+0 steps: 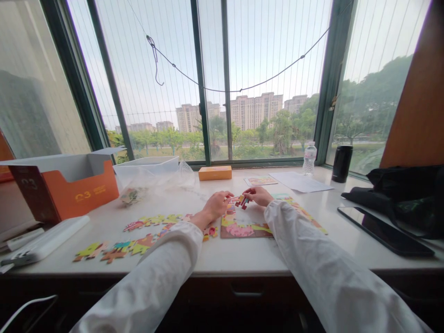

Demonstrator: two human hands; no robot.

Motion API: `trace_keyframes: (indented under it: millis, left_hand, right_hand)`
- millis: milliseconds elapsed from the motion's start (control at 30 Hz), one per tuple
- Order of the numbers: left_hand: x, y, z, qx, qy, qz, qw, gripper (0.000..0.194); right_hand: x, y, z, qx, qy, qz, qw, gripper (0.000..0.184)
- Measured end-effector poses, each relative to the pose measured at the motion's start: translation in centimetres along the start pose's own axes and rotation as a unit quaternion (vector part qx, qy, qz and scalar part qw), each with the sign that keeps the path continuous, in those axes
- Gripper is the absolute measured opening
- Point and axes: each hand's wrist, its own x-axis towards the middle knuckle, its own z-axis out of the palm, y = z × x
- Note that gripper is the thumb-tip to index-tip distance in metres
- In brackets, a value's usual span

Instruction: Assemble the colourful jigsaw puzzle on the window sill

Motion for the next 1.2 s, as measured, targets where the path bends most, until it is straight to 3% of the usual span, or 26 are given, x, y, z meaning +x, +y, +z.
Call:
trace_keyframes:
  millis: [200,300,433,567,667,867,1033,1200]
  left_hand:
    - [-0.5,1.5,-0.2,-0.154,-0.041,-0.005,0.987,0.03]
    - [-0.6,1.7,-0.2,-0.18,-0.052,-0.026,0.982,0.031]
    - [-0.4,1.0,0.0,-0.142,-0.029,-0.05,0.988,0.024]
    - [0.0,0.3,0.3,-0.086,-0.004,-0.066,0.994,0.024]
    - [0.1,0.0,0.4,-0.066,-0.008,-0.061,0.996,0.023]
    - [-0.1,-0.1,0.2,-0.009,-0.015,-0.058,0.998,0.024]
    - [-0.2,0.0,0.0,0.019,-0.017,-0.043,0.999,0.024]
    - [-0.1,0.1,0.0,0.033,-0.024,-0.05,0.998,0.024]
  right_hand:
    - [-0.7,-1.1,0.4,0.092,-0.075,-0.023,0.993,0.019]
    - [-0.9,-1.3,0.4,0.115,-0.074,-0.022,0.99,0.021]
    - [-1.0,-1.4,0.5,0.163,-0.061,-0.009,0.985,0.026]
    - [-1.0,-1.4,0.7,0.174,-0.104,0.022,0.979,0.036]
    - [-0.9,-1.2,0.8,0.159,-0.092,0.039,0.982,0.029]
    - [-0.7,-0.3,1.3,0.089,-0.049,0.038,0.994,0.017]
    - [-0.3,0.2,1.9,-0.005,-0.005,-0.015,1.0,0.016]
    - [0.1,0.4,2.2,0.032,-0.021,-0.013,0.999,0.028]
